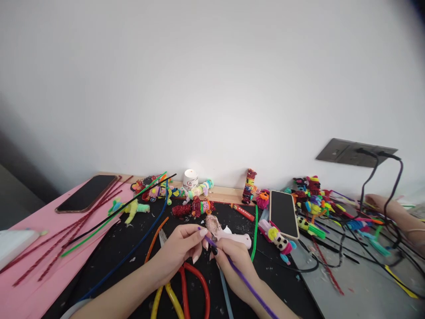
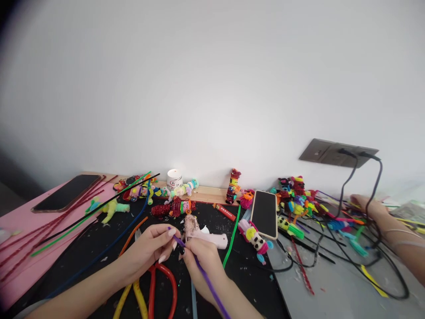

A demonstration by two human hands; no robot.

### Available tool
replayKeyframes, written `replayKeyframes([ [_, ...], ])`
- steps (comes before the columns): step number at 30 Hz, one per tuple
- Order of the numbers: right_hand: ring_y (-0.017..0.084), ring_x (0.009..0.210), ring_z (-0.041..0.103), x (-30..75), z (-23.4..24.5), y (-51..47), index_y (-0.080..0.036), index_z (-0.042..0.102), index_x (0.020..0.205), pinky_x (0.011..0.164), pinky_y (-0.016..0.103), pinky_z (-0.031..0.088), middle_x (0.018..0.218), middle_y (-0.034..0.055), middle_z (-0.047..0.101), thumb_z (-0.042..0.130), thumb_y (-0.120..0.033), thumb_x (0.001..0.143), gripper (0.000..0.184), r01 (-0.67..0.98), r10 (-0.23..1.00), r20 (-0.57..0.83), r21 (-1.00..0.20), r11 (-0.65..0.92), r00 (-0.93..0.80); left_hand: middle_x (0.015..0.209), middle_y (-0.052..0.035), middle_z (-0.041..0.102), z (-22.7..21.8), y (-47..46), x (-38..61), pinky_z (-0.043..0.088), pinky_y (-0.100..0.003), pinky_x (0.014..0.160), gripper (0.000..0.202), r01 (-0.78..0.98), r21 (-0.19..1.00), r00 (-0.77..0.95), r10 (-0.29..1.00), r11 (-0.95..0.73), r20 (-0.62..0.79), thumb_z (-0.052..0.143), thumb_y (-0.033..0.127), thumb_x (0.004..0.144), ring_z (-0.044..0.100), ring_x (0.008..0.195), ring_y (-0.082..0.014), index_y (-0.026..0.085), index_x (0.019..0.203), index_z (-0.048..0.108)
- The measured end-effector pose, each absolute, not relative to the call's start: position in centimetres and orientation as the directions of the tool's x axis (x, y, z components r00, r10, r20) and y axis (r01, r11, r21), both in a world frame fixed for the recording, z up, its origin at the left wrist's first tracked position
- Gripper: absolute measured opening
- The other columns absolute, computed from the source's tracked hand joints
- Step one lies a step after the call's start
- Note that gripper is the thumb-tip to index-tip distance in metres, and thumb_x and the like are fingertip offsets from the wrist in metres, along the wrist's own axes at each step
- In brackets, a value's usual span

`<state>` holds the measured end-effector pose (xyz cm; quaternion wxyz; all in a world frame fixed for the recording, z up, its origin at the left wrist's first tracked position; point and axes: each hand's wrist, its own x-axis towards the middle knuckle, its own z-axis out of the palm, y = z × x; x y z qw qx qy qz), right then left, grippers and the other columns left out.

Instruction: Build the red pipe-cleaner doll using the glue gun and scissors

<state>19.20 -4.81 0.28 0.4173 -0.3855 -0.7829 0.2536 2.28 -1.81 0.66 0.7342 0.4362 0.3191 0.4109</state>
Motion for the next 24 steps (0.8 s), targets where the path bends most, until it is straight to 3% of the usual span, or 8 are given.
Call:
replayKeyframes([
  [4, 0.011, 0.051, 0.047, 19.23, 0.23, -4.9, -0.019, 0.057, 0.067, 0.052, 0.021, 0.036, 0.056, -0.0018, 0.054, 0.044, -0.019, 0.09, 0.026, 0.416, 0.825, 0.456, -0.714, 0.564, -0.335, 0.048, 0.0073, 0.046, 0.58, -1.93, 2.29, 0.029, -0.018, 0.039, 0.04, -0.206, 0.962, 0.429, 0.9, 0.181, -0.078, 0.06, 0.053, 0.079, 0.036, 0.037, -0.0044, 0.014, 0.07, 0.057],
  [8, 0.01, 0.048, 0.046, 19.14, 0.38, -5.06, -0.018, 0.058, 0.065, 0.049, 0.021, 0.034, 0.053, -0.0025, 0.053, 0.049, -0.021, 0.089, 0.025, 0.417, 0.846, 0.444, -0.737, 0.532, -0.293, 0.046, 0.0079, 0.044, 0.64, -1.98, 1.97, 0.032, -0.018, 0.041, 0.038, -0.014, 0.999, 0.469, 0.883, 0.035, -0.025, 0.056, 0.048, 0.084, 0.038, 0.038, -0.0063, 0.018, 0.063, 0.046],
  [13, 0.01, 0.049, 0.045, 19.07, 0.95, -5.24, -0.017, 0.058, 0.061, 0.051, 0.022, 0.034, 0.05, -0.0028, 0.049, 0.048, -0.025, 0.092, 0.033, 0.374, 0.858, 0.421, -0.775, 0.509, -0.294, 0.05, 0.0069, 0.045, 0.85, -2.08, 1.58, 0.035, -0.019, 0.044, 0.035, 0.17, 0.973, 0.617, 0.787, -0.156, 0.018, 0.053, 0.041, 0.087, 0.045, 0.039, -0.0069, 0.016, 0.063, 0.051],
  [18, 0.011, 0.05, 0.043, 19.27, 0.71, -5.24, -0.017, 0.057, 0.061, 0.051, 0.022, 0.035, 0.05, -0.0031, 0.045, 0.043, -0.033, 0.095, 0.039, 0.312, 0.894, 0.362, -0.845, 0.434, -0.262, 0.053, 0.0057, 0.049, 0.57, -1.73, 1.64, 0.034, -0.017, 0.04, 0.038, 0.067, 0.997, 0.574, 0.819, -0.046, -0.001, 0.052, 0.047, 0.086, 0.044, 0.038, -0.0057, 0.016, 0.066, 0.051],
  [24, 0.012, 0.057, 0.05, 19.25, 0.75, -5.35, -0.017, 0.058, 0.065, 0.058, 0.022, 0.037, 0.058, -0.0006, 0.054, 0.044, -0.028, 0.094, 0.034, 0.376, 0.878, 0.35, -0.804, 0.46, -0.326, 0.052, 0.007, 0.046, 0.52, -1.77, 1.67, 0.036, -0.018, 0.04, 0.032, 0.033, 0.998, 0.486, 0.873, -0.059, 0.035, 0.056, 0.043, 0.084, 0.041, 0.039, -0.0061, 0.016, 0.068, 0.053],
])
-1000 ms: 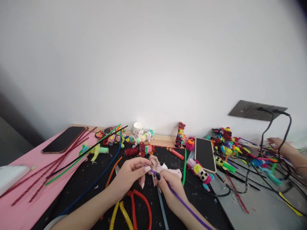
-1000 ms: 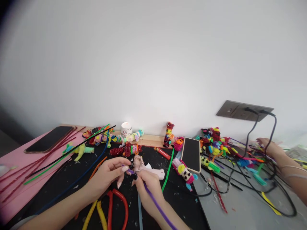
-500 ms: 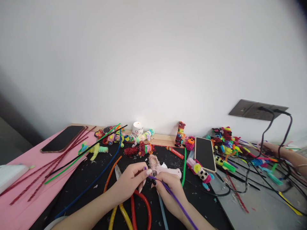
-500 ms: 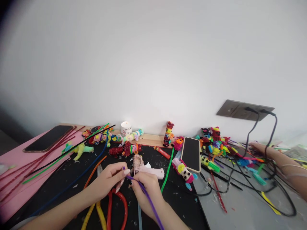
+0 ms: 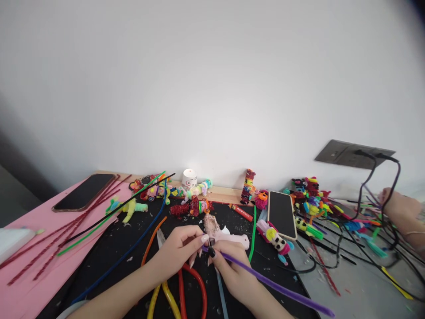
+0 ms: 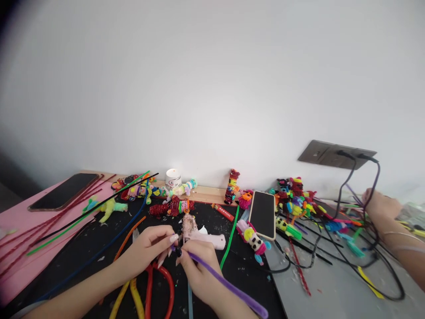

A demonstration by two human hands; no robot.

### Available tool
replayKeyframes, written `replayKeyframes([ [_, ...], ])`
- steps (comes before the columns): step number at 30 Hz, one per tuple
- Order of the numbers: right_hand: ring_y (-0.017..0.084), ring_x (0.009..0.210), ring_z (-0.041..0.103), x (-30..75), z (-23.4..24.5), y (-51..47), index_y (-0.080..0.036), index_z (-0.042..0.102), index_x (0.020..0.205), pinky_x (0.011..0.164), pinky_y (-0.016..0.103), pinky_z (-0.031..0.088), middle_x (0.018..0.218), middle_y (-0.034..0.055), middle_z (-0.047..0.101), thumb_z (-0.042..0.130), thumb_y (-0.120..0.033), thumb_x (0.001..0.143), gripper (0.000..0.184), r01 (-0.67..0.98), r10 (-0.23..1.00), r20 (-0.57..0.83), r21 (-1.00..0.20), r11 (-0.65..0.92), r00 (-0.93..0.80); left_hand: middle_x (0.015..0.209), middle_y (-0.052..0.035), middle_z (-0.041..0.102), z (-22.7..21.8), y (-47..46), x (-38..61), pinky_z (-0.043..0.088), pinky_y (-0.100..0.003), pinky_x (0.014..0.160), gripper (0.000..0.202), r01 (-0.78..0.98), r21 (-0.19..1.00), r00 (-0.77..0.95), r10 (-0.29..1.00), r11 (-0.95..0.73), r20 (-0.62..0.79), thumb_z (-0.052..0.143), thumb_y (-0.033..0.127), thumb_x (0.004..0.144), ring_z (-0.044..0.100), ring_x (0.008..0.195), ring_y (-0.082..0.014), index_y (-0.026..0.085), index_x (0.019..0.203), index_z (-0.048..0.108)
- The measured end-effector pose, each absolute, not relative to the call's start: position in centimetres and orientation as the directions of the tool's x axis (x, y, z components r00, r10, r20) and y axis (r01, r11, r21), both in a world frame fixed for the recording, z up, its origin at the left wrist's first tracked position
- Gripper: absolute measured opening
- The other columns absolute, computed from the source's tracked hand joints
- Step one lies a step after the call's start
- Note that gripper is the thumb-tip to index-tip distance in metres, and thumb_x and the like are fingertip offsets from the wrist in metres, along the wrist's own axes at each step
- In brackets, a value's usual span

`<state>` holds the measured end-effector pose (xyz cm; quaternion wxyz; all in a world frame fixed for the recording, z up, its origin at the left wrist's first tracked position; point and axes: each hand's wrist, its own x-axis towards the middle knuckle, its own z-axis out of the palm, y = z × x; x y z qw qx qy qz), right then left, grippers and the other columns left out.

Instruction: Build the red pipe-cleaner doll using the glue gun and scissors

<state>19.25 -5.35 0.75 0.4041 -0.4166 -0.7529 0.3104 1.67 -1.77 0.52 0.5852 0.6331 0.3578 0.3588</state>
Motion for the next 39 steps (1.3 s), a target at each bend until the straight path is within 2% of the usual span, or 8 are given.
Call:
replayKeyframes([
  [8, 0.011, 0.055, 0.048, 19.2, 1.5, -5.5, -0.017, 0.055, 0.062, 0.055, 0.021, 0.034, 0.055, -0.002, 0.049, 0.04, -0.026, 0.095, 0.037, 0.376, 0.86, 0.361, -0.787, 0.489, -0.362, 0.046, 0.007, 0.04, 1.3, -1.8, 1.2, 0.031, -0.019, 0.044, 0.042, 0.185, 0.966, 0.422, 0.902, -0.18, 0.087, 0.05, 0.041, 0.087, 0.038, 0.042, -0.0074, 0.019, 0.054, 0.038],
  [20, 0.011, 0.054, 0.045, 19.6, 1.0, -5.3, -0.017, 0.056, 0.067, 0.054, 0.023, 0.034, 0.056, -0.0024, 0.048, 0.042, -0.028, 0.094, 0.033, 0.354, 0.869, 0.424, -0.795, 0.492, -0.255, 0.045, 0.0072, 0.042, 1.1, -1.3, 0.9, 0.033, -0.02, 0.043, 0.039, 0.045, 0.995, 0.427, 0.902, -0.089, 0.061, 0.052, 0.042, 0.087, 0.038, 0.04, -0.0069, 0.018, 0.057, 0.043],
  [25, 0.01, 0.051, 0.042, 19.8, 0.1, -4.9, -0.018, 0.058, 0.079, 0.049, 0.022, 0.032, 0.06, -0.0025, 0.048, 0.044, -0.031, 0.094, 0.024, 0.282, 0.904, 0.407, -0.859, 0.428, -0.131, 0.06, 0.0035, 0.055, 2.2, 0.7, -1.1, 0.042, -0.02, 0.052, 0.027, -0.249, 0.96, 0.178, 0.969, -0.126, 0.173, 0.054, 0.032, 0.087, 0.051, 0.054, -0.0089, 0.016, 0.065, 0.054],
  [27, 0.01, 0.048, 0.039, 19.9, 0.0, -4.8, -0.018, 0.057, 0.08, 0.047, 0.021, 0.031, 0.057, -0.0039, 0.045, 0.042, -0.032, 0.094, 0.025, 0.262, 0.921, 0.376, -0.883, 0.39, -0.102, 0.076, -0.0007, 0.064, 2.7, 1.9, -2.1, 0.047, -0.022, 0.054, 0.015, -0.409, 0.911, 0.124, 0.985, -0.056, 0.116, 0.057, 0.029, 0.083, 0.059, 0.065, -0.0127, 0.017, 0.074, 0.057],
  [29, 0.01, 0.047, 0.037, 19.9, 0.0, -4.7, -0.018, 0.056, 0.08, 0.046, 0.021, 0.03, 0.055, -0.0048, 0.042, 0.041, -0.034, 0.095, 0.027, 0.244, 0.934, 0.346, -0.902, 0.357, -0.089, 0.074, -0.0025, 0.067, 3.2, 2.9, -3.2, 0.051, -0.025, 0.056, 0.013, -0.492, 0.87, 0.09, 0.996, 0.026, 0.021, 0.058, 0.027, 0.08, 0.063, 0.063, -0.0146, 0.017, 0.073, 0.053],
  [32, 0.009, 0.047, 0.037, 20.1, 0.2, -4.7, -0.018, 0.056, 0.078, 0.046, 0.022, 0.029, 0.053, -0.0052, 0.041, 0.04, -0.036, 0.095, 0.029, 0.25, 0.941, 0.33, -0.908, 0.337, -0.073, 0.06, 0.0028, 0.059, 3.6, 4.1, -5.0, 0.047, -0.019, 0.048, 0.012, -0.469, 0.881, 0.078, 0.997, 0.061, -0.028, 0.055, 0.024, 0.078, 0.054, 0.046, -0.0076, 0.018, 0.07, 0.049],
  [36, 0.009, 0.047, 0.039, 20.2, 0.2, -4.6, -0.017, 0.055, 0.075, 0.048, 0.022, 0.03, 0.052, -0.0052, 0.043, 0.039, -0.035, 0.096, 0.032, 0.299, 0.938, 0.343, -0.891, 0.342, -0.05, 0.039, 0.0103, 0.032, 3.6, 5.1, -7.3, 0.022, -0.017, 0.031, 0.026, -0.343, 0.933, 0.152, 0.987, 0.108, -0.058, 0.053, 0.027, 0.077, 0.02, 0.027, -0.0031, 0.02, 0.057, 0.038],
  [39, 0.009, 0.046, 0.039, 20.2, 0.1, -4.5, -0.017, 0.055, 0.075, 0.048, 0.022, 0.03, 0.051, -0.0053, 0.043, 0.038, -0.035, 0.096, 0.033, 0.301, 0.937, 0.348, -0.89, 0.343, -0.035, 0.034, 0.0096, 0.032, 3.0, 5.5, -8.4, 0.015, -0.02, 0.032, 0.025, -0.088, 0.987, 0.204, 0.972, 0.137, -0.117, 0.055, 0.031, 0.079, 0.019, 0.026, -0.0056, 0.021, 0.059, 0.045],
])
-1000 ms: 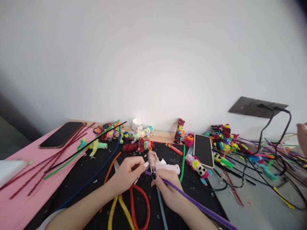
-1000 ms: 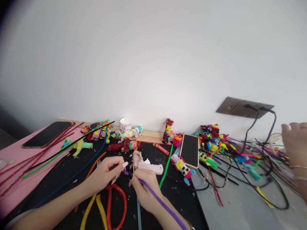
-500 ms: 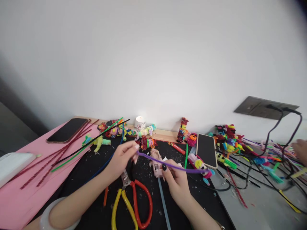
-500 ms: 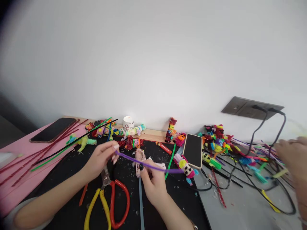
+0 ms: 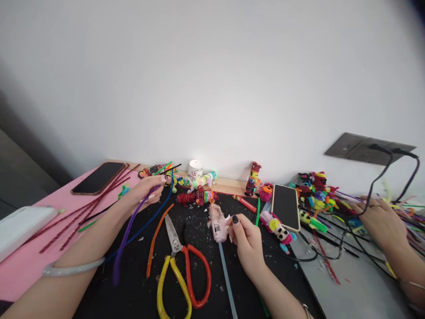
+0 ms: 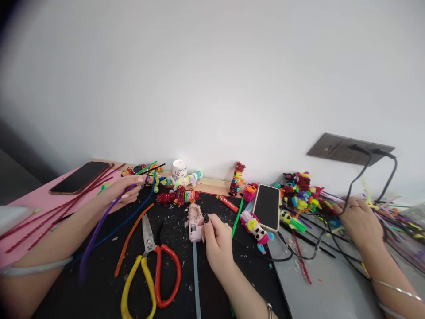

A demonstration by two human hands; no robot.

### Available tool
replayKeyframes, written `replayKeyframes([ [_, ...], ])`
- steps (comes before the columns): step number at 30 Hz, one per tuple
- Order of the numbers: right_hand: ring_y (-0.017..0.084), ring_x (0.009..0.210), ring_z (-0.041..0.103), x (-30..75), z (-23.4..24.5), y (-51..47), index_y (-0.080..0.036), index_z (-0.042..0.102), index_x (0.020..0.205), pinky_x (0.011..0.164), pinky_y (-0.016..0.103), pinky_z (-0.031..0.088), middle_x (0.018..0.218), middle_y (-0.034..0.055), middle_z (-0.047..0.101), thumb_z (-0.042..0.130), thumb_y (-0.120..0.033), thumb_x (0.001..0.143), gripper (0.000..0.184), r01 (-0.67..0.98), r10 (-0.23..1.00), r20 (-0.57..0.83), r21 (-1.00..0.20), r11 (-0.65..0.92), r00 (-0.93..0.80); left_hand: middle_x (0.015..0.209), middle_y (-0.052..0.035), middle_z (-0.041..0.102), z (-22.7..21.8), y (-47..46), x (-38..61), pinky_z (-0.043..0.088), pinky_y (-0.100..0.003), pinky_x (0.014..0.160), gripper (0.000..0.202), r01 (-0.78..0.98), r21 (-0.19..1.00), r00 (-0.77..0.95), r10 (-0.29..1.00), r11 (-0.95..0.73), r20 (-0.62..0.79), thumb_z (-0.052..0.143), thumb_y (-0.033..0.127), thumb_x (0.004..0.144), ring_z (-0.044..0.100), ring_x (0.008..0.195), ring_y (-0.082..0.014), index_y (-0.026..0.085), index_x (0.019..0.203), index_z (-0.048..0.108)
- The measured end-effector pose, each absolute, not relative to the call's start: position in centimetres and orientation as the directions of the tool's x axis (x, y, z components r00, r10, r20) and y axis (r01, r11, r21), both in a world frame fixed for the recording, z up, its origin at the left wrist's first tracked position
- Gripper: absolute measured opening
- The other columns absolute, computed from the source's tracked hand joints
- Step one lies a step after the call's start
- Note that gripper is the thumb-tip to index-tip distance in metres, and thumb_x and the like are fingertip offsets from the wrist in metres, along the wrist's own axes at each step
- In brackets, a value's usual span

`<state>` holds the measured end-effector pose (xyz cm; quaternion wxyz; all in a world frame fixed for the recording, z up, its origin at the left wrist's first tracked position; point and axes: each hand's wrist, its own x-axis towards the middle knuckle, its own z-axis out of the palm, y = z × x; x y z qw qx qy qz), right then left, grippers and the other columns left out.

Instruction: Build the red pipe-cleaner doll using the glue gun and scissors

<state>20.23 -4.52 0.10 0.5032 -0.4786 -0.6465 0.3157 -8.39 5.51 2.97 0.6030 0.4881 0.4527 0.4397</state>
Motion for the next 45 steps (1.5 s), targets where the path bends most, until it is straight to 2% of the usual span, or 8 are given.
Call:
replayKeyframes([
  [4, 0.009, 0.047, 0.04, 20.3, 0.0, -4.4, -0.016, 0.056, 0.076, 0.048, 0.022, 0.03, 0.052, -0.0052, 0.043, 0.037, -0.035, 0.096, 0.033, 0.291, 0.937, 0.348, -0.895, 0.338, -0.018, 0.042, 0.0051, 0.045, 2.6, 5.5, -8.4, 0.021, -0.023, 0.04, 0.03, 0.476, 0.879, 0.188, 0.98, -0.033, -0.065, 0.062, 0.035, 0.074, 0.036, 0.036, -0.0098, 0.021, 0.054, 0.044],
  [8, 0.009, 0.047, 0.04, 20.3, 0.1, -4.4, -0.016, 0.056, 0.077, 0.048, 0.022, 0.031, 0.052, -0.0052, 0.043, 0.037, -0.035, 0.096, 0.033, 0.299, 0.932, 0.363, -0.889, 0.347, -0.004, 0.057, 0.0003, 0.055, 3.9, 4.2, -6.8, 0.026, -0.027, 0.05, 0.031, 0.885, 0.394, 0.189, 0.964, -0.249, 0.186, 0.053, 0.044, 0.079, 0.049, 0.052, -0.0161, 0.021, 0.06, 0.046],
  [17, 0.009, 0.047, 0.041, 20.4, 0.1, -4.5, -0.017, 0.053, 0.07, 0.049, 0.021, 0.031, 0.052, -0.0051, 0.043, 0.037, -0.031, 0.096, 0.034, 0.36, 0.924, 0.38, -0.858, 0.366, -0.033, 0.075, -0.0131, 0.071, 3.0, -0.7, -1.3, 0.038, -0.033, 0.055, 0.027, 0.879, 0.029, 0.475, 0.87, -0.475, -0.13, 0.041, 0.029, 0.083, 0.067, 0.069, -0.0297, 0.018, 0.07, 0.061],
  [23, 0.009, 0.047, 0.04, 20.4, 0.2, -4.5, -0.017, 0.052, 0.066, 0.049, 0.022, 0.03, 0.051, -0.0049, 0.042, 0.038, -0.032, 0.096, 0.036, 0.415, 0.919, 0.391, -0.829, 0.375, -0.05, 0.073, -0.0085, 0.068, 3.0, -0.8, -1.0, 0.037, -0.031, 0.057, 0.023, 0.857, 0.152, 0.506, 0.86, -0.493, -0.061, 0.038, 0.019, 0.083, 0.064, 0.067, -0.0244, 0.018, 0.07, 0.057],
  [28, 0.01, 0.047, 0.04, 20.3, 0.2, -4.7, -0.017, 0.054, 0.07, 0.049, 0.023, 0.031, 0.052, -0.0047, 0.043, 0.038, -0.032, 0.096, 0.033, 0.416, 0.921, 0.385, -0.829, 0.372, -0.057, 0.057, 0.0025, 0.049, 4.3, -0.3, -1.1, 0.031, -0.025, 0.053, 0.026, 0.736, 0.525, 0.369, 0.904, -0.427, 0.217, 0.04, 0.024, 0.086, 0.047, 0.054, -0.0133, 0.02, 0.061, 0.043],
  [32, 0.011, 0.05, 0.043, 20.0, 0.6, -5.1, -0.017, 0.058, 0.079, 0.051, 0.023, 0.033, 0.057, -0.0029, 0.049, 0.041, -0.03, 0.093, 0.026, 0.422, 0.905, 0.386, -0.801, 0.425, -0.179, 0.057, 0.0041, 0.049, 4.1, -0.9, -0.3, 0.032, -0.023, 0.051, 0.031, 0.484, 0.781, 0.346, 0.906, -0.395, 0.244, 0.041, 0.031, 0.09, 0.043, 0.051, -0.0108, 0.019, 0.064, 0.049],
  [36, 0.01, 0.049, 0.041, 19.2, 0.7, -5.5, -0.018, 0.06, 0.08, 0.05, 0.022, 0.033, 0.055, -0.0046, 0.046, 0.05, -0.026, 0.087, 0.014, 0.417, 0.862, 0.364, -0.763, 0.493, -0.353, 0.061, 0.0021, 0.054, 2.9, -2.1, 1.1, 0.035, -0.022, 0.056, 0.026, 0.388, 0.804, 0.4, 0.868, -0.451, 0.293, 0.047, 0.026, 0.088, 0.048, 0.058, -0.0119, 0.018, 0.065, 0.057],
  [45, 0.007, 0.043, 0.033, 17.8, 0.5, -6.0, -0.019, 0.05, 0.063, 0.045, 0.021, 0.027, 0.05, -0.0076, 0.035, 0.049, -0.014, 0.08, 0.018, 0.423, 0.868, 0.345, -0.769, 0.48, -0.357, 0.059, 0.0021, 0.052, 2.1, -2.7, 2.1, 0.036, -0.022, 0.053, 0.026, 0.222, 0.93, 0.277, 0.933, -0.294, 0.229, 0.05, 0.03, 0.087, 0.046, 0.055, -0.0114, 0.017, 0.067, 0.059],
])
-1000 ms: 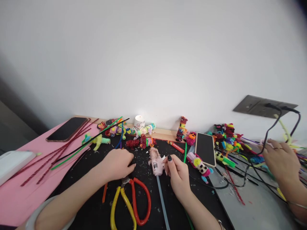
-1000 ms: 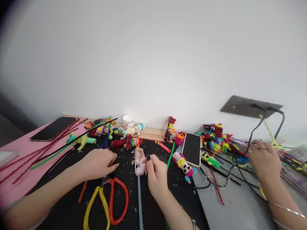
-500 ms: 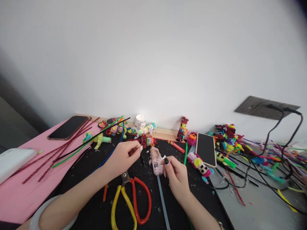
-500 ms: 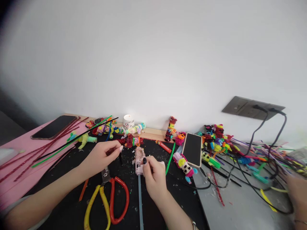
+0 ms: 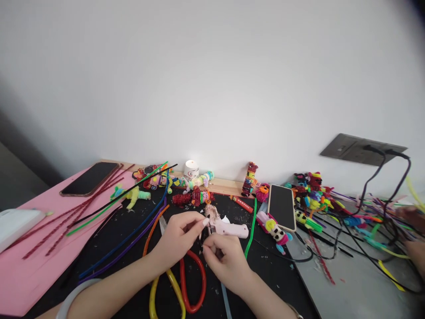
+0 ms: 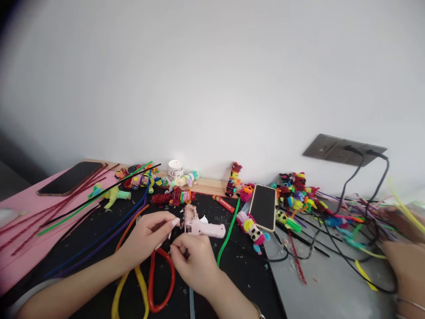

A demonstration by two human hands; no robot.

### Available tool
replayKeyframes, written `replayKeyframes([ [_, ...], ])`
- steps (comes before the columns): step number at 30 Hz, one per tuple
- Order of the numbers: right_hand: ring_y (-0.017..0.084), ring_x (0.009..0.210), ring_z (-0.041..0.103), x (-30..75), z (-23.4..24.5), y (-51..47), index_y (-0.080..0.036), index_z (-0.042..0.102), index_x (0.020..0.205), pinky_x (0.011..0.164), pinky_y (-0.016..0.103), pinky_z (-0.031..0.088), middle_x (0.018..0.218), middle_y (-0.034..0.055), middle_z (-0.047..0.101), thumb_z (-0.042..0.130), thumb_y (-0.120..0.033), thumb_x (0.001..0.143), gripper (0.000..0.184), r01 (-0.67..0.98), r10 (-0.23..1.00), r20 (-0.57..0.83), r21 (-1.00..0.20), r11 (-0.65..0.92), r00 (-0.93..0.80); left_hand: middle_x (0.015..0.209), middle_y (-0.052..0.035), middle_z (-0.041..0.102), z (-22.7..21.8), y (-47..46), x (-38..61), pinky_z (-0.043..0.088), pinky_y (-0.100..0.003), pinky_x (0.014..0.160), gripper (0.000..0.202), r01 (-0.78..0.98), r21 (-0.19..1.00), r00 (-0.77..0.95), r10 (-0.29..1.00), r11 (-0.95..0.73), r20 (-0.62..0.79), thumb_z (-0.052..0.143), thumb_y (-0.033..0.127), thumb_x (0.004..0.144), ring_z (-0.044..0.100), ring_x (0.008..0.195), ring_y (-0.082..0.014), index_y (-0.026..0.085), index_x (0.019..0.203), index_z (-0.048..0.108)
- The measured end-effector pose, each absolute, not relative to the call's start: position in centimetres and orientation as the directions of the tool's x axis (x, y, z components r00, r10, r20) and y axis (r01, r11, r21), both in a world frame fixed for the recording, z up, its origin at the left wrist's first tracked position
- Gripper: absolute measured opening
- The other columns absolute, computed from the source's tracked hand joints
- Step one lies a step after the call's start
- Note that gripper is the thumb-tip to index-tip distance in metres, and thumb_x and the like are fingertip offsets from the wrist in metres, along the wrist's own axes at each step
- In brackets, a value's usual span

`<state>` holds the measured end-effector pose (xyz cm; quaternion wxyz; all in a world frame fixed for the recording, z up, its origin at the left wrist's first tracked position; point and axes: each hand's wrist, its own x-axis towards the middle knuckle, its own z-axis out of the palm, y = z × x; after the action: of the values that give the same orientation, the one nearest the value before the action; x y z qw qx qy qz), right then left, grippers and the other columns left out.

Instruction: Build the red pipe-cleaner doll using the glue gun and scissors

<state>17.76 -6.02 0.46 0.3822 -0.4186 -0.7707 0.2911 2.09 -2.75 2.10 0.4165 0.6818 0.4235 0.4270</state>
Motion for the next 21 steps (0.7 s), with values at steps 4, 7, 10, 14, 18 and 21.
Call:
replayKeyframes([
  [4, 0.007, 0.043, 0.033, 18.0, 0.65, -6.24, -0.02, 0.048, 0.06, 0.044, 0.021, 0.026, 0.05, -0.0071, 0.036, 0.05, -0.016, 0.08, 0.02, 0.399, 0.863, 0.343, -0.78, 0.482, -0.37, 0.053, 0.0056, 0.041, 2.35, -2.3, 1.68, 0.031, -0.022, 0.047, 0.029, 0.15, 0.97, 0.143, 0.975, -0.191, 0.17, 0.051, 0.037, 0.087, 0.037, 0.047, -0.0095, 0.017, 0.067, 0.057],
  [7, 0.009, 0.046, 0.036, 18.34, 0.9, -6.17, -0.019, 0.051, 0.065, 0.047, 0.022, 0.028, 0.051, -0.0056, 0.039, 0.047, -0.02, 0.085, 0.021, 0.41, 0.881, 0.387, -0.782, 0.47, -0.272, 0.055, 0.0034, 0.047, 2.26, -2.39, 1.61, 0.034, -0.022, 0.051, 0.029, 0.207, 0.941, 0.179, 0.956, -0.269, 0.234, 0.052, 0.035, 0.087, 0.042, 0.052, -0.0107, 0.017, 0.065, 0.059],
  [10, 0.01, 0.048, 0.037, 18.35, 0.96, -6.03, -0.019, 0.053, 0.069, 0.048, 0.022, 0.029, 0.052, -0.0053, 0.041, 0.047, -0.021, 0.086, 0.018, 0.422, 0.894, 0.369, -0.79, 0.445, -0.253, 0.059, 0.0005, 0.054, 2.01, -2.85, 1.8, 0.037, -0.024, 0.056, 0.028, 0.266, 0.888, 0.301, 0.907, -0.376, 0.294, 0.052, 0.03, 0.087, 0.049, 0.057, -0.0129, 0.017, 0.065, 0.064],
  [14, 0.008, 0.045, 0.031, 17.91, 0.59, -5.97, -0.02, 0.042, 0.06, 0.046, 0.021, 0.024, 0.05, -0.007, 0.034, 0.047, -0.017, 0.083, 0.024, 0.413, 0.887, 0.326, -0.795, 0.444, -0.327, 0.058, -0.0005, 0.055, 1.69, -3.2, 2.05, 0.037, -0.024, 0.054, 0.029, 0.278, 0.888, 0.333, 0.903, -0.367, 0.27, 0.053, 0.03, 0.086, 0.05, 0.056, -0.0138, 0.018, 0.064, 0.067],
  [18, 0.007, 0.044, 0.028, 17.74, 0.24, -6.0, -0.02, 0.038, 0.06, 0.044, 0.021, 0.021, 0.049, -0.0083, 0.031, 0.049, -0.015, 0.081, 0.025, 0.414, 0.893, 0.291, -0.806, 0.423, -0.345, 0.061, -0.001, 0.056, 1.57, -3.01, 2.15, 0.037, -0.024, 0.055, 0.029, 0.176, 0.949, 0.307, 0.931, -0.261, 0.199, 0.054, 0.034, 0.085, 0.048, 0.058, -0.0143, 0.017, 0.065, 0.065],
  [21, 0.007, 0.044, 0.029, 17.81, 0.28, -6.09, -0.02, 0.039, 0.061, 0.045, 0.021, 0.022, 0.049, -0.0083, 0.032, 0.049, -0.015, 0.082, 0.024, 0.427, 0.89, 0.284, -0.798, 0.426, -0.358, 0.058, 0.0021, 0.048, 1.46, -2.77, 2.2, 0.033, -0.023, 0.052, 0.031, 0.077, 0.985, 0.284, 0.95, -0.156, 0.128, 0.054, 0.038, 0.084, 0.041, 0.055, -0.0116, 0.017, 0.063, 0.057],
])
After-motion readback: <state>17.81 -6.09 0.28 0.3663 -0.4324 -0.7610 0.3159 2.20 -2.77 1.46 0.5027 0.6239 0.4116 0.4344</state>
